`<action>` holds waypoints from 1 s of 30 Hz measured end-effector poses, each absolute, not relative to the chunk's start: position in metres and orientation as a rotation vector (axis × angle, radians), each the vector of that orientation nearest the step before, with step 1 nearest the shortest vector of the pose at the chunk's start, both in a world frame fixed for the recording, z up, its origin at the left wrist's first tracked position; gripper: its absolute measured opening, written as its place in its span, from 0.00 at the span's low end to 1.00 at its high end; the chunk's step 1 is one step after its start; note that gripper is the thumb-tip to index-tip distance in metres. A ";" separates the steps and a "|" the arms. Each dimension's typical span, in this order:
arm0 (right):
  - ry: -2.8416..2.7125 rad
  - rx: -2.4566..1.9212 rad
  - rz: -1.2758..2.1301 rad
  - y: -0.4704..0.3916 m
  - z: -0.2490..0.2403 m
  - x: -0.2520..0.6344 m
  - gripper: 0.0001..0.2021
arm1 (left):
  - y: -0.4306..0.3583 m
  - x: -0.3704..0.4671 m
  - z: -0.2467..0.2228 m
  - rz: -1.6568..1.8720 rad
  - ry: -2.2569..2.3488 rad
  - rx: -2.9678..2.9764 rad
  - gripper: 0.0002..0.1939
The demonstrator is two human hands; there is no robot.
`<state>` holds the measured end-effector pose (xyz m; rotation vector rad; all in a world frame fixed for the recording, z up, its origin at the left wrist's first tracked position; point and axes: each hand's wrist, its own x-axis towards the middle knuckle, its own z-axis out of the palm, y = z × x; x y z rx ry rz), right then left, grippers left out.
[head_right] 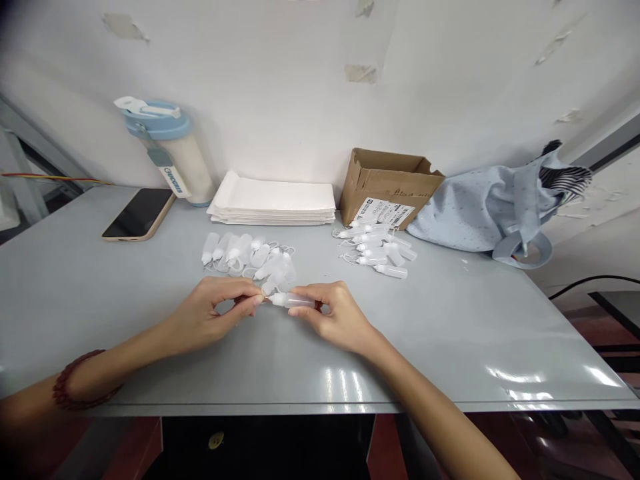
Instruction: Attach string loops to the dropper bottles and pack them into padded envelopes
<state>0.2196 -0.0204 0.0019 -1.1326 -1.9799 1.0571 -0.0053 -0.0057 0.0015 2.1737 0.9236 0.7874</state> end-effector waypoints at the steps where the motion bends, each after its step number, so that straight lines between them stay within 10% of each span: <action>1: -1.977 -1.131 1.064 -0.021 0.002 0.219 0.10 | -0.006 -0.005 0.001 0.793 0.920 2.174 0.10; 30: -2.082 -1.153 0.871 -0.020 0.001 0.221 0.11 | -0.004 -0.006 0.007 0.822 1.004 2.164 0.10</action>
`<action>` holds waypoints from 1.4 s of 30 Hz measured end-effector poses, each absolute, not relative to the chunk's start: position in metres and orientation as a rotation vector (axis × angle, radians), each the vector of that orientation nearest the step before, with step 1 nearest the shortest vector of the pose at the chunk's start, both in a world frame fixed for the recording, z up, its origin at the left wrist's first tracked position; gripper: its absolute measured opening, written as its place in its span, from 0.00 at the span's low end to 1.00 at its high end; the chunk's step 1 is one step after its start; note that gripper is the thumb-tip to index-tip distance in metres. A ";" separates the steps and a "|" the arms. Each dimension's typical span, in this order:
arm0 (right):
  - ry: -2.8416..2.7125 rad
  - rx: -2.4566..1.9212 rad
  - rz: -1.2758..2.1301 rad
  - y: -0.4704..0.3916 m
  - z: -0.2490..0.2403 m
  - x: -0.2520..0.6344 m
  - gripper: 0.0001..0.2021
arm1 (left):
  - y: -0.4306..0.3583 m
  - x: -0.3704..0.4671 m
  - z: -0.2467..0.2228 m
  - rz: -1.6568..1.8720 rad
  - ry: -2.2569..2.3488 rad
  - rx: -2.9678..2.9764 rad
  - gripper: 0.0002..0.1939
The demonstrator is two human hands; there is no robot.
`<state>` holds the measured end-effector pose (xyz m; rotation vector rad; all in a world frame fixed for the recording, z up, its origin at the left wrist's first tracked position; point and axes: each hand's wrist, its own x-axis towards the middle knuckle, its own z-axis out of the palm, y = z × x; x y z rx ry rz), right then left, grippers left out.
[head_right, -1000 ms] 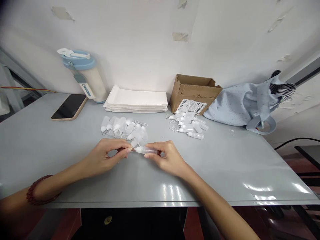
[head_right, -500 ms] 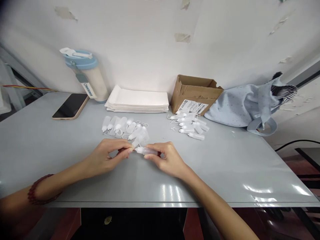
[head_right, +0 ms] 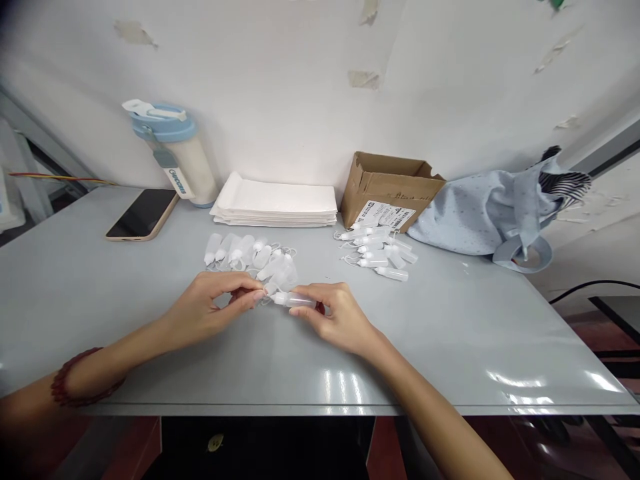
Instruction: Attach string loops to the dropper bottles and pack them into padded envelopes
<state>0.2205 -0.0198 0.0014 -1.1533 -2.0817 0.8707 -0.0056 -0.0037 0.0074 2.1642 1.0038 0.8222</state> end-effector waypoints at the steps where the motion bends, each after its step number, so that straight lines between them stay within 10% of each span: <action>1: -2.084 -1.153 0.865 -0.020 0.001 0.220 0.11 | -0.004 -0.005 0.008 0.820 1.003 2.163 0.09; 42: -1.996 -1.093 0.773 -0.025 -0.010 0.211 0.10 | -0.010 0.001 0.001 0.882 1.065 2.083 0.09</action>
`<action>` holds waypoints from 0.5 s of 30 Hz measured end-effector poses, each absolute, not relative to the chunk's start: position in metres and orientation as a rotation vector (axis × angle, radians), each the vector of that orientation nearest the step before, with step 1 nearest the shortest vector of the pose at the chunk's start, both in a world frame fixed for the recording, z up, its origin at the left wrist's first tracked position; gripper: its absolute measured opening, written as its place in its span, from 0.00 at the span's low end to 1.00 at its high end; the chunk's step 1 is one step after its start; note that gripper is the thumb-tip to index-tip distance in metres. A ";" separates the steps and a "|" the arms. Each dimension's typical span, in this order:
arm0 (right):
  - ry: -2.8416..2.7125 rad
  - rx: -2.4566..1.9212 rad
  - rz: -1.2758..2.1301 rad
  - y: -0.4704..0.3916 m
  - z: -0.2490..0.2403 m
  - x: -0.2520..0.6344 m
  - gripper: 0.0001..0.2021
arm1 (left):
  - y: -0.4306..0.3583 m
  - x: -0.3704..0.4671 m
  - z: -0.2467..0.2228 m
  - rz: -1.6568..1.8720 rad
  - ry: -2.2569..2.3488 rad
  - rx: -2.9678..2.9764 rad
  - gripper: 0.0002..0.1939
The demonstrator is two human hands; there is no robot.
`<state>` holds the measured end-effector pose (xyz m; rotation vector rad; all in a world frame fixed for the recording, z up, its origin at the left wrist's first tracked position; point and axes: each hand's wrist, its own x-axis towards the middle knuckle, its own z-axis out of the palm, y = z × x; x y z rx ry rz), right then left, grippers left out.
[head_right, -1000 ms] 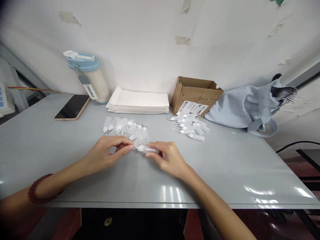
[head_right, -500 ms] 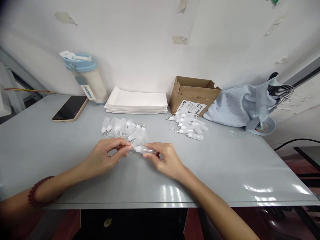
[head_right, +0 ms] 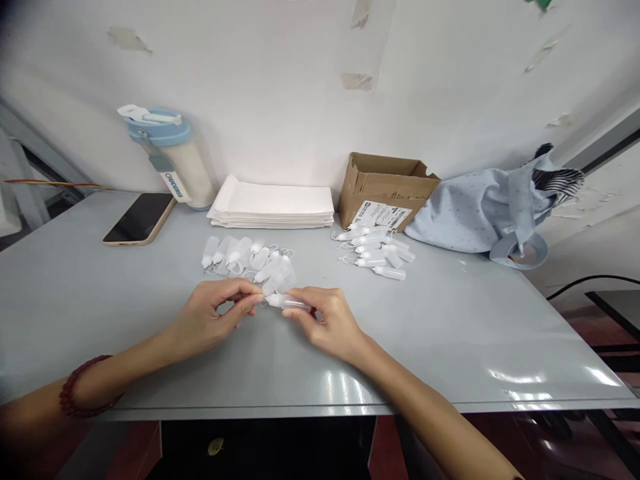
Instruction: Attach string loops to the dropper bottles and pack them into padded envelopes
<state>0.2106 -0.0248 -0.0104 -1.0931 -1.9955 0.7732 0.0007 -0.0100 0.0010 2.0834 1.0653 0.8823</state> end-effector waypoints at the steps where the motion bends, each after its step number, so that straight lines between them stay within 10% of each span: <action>1: -1.993 -1.092 0.766 -0.025 -0.011 0.210 0.11 | -0.010 0.001 0.001 0.879 1.069 2.082 0.09; 15: -1.967 -1.073 0.769 -0.026 -0.005 0.209 0.11 | -0.008 -0.001 0.005 0.889 1.053 2.057 0.08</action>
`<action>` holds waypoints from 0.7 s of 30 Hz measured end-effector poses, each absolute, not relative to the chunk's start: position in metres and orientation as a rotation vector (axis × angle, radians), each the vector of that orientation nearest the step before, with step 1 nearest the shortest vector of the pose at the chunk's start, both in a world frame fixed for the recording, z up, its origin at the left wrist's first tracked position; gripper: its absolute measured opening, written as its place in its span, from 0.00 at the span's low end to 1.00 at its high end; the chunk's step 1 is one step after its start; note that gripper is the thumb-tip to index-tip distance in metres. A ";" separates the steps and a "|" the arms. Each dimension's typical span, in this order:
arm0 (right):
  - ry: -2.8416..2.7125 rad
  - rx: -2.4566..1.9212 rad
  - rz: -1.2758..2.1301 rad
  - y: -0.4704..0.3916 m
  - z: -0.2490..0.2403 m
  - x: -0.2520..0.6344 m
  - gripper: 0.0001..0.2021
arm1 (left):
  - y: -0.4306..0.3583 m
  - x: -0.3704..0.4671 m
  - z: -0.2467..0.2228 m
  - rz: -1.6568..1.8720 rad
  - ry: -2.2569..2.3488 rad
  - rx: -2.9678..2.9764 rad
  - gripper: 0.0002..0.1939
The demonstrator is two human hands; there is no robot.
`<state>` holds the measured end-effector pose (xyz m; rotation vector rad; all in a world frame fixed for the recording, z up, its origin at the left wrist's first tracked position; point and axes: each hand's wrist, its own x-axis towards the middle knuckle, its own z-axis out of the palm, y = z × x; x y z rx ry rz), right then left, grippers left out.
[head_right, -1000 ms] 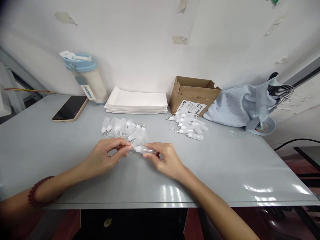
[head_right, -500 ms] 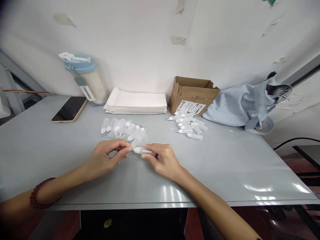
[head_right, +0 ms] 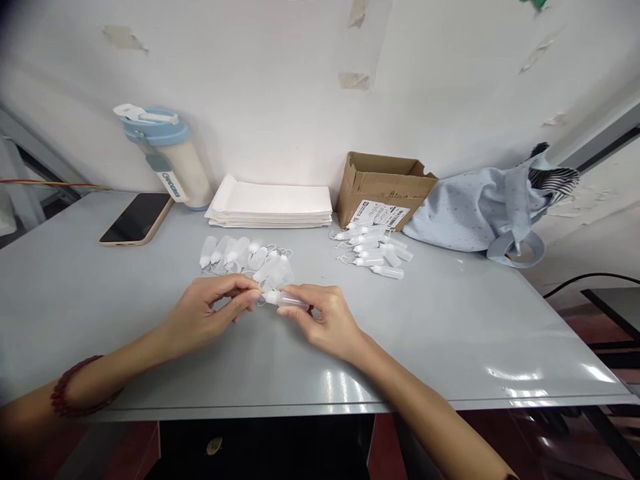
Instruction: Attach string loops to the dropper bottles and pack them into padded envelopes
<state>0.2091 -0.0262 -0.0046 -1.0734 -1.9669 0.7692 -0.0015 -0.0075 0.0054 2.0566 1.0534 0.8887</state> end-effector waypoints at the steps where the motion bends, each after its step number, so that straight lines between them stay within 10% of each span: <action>1: -1.962 -1.077 0.773 -0.027 -0.003 0.209 0.11 | -0.007 -0.002 0.007 0.893 1.051 2.066 0.08; 21: -1.956 -1.054 0.804 -0.027 -0.006 0.211 0.10 | -0.008 -0.005 0.006 0.858 1.005 2.115 0.10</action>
